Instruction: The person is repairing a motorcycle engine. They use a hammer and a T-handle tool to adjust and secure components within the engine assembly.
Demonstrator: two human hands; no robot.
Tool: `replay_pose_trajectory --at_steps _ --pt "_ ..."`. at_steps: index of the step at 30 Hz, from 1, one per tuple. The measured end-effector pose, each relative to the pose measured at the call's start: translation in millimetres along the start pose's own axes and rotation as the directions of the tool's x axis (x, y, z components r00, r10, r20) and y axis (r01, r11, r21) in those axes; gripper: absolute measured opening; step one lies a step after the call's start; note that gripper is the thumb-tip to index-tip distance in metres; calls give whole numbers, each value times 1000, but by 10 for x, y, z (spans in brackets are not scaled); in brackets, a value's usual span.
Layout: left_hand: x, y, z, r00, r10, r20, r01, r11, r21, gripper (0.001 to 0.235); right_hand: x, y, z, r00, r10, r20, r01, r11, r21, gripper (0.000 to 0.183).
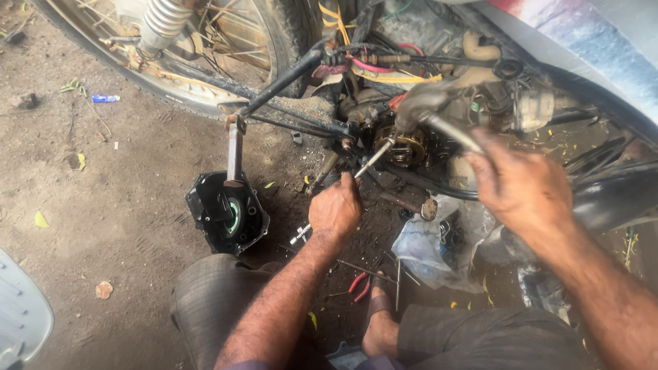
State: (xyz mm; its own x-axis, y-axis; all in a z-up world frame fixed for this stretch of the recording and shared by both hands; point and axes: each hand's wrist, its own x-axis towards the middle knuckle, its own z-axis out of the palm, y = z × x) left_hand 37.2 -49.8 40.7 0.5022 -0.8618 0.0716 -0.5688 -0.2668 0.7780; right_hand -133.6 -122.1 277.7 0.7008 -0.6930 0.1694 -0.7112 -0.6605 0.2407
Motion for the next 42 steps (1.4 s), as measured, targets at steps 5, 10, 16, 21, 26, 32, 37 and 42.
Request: replay_pose_trajectory --at_steps 5,10,16,21,26,32,37,42 --pt "-30 15 -67 997 -31 76 29 999 27 26 128 -7 -118 984 -153 -92 138 979 -147 42" --pt "-22 4 -45 1000 13 -15 -13 1000 7 30 188 184 -74 931 -282 -231 257 957 -131 48" --pt "2 -126 193 982 -84 170 77 996 44 33 426 163 160 944 -49 327 182 903 -389 57" --pt "-96 -147 411 985 -99 139 108 992 -63 46 -288 273 418 966 -26 256 118 929 -351 50" --pt "-98 8 238 988 -122 99 132 986 -102 39 -826 714 802 924 321 207 -314 947 -64 51" --pt "-84 229 -56 959 -280 49 284 937 -203 39 -682 711 564 947 306 96 -315 944 98 48" --pt "-85 222 -87 960 -267 81 277 945 -171 41 -425 593 195 982 -16 -190 41 990 131 44" --pt "-63 192 -85 961 -257 99 269 952 -142 43 -145 405 -66 961 -163 -223 175 984 35 42"
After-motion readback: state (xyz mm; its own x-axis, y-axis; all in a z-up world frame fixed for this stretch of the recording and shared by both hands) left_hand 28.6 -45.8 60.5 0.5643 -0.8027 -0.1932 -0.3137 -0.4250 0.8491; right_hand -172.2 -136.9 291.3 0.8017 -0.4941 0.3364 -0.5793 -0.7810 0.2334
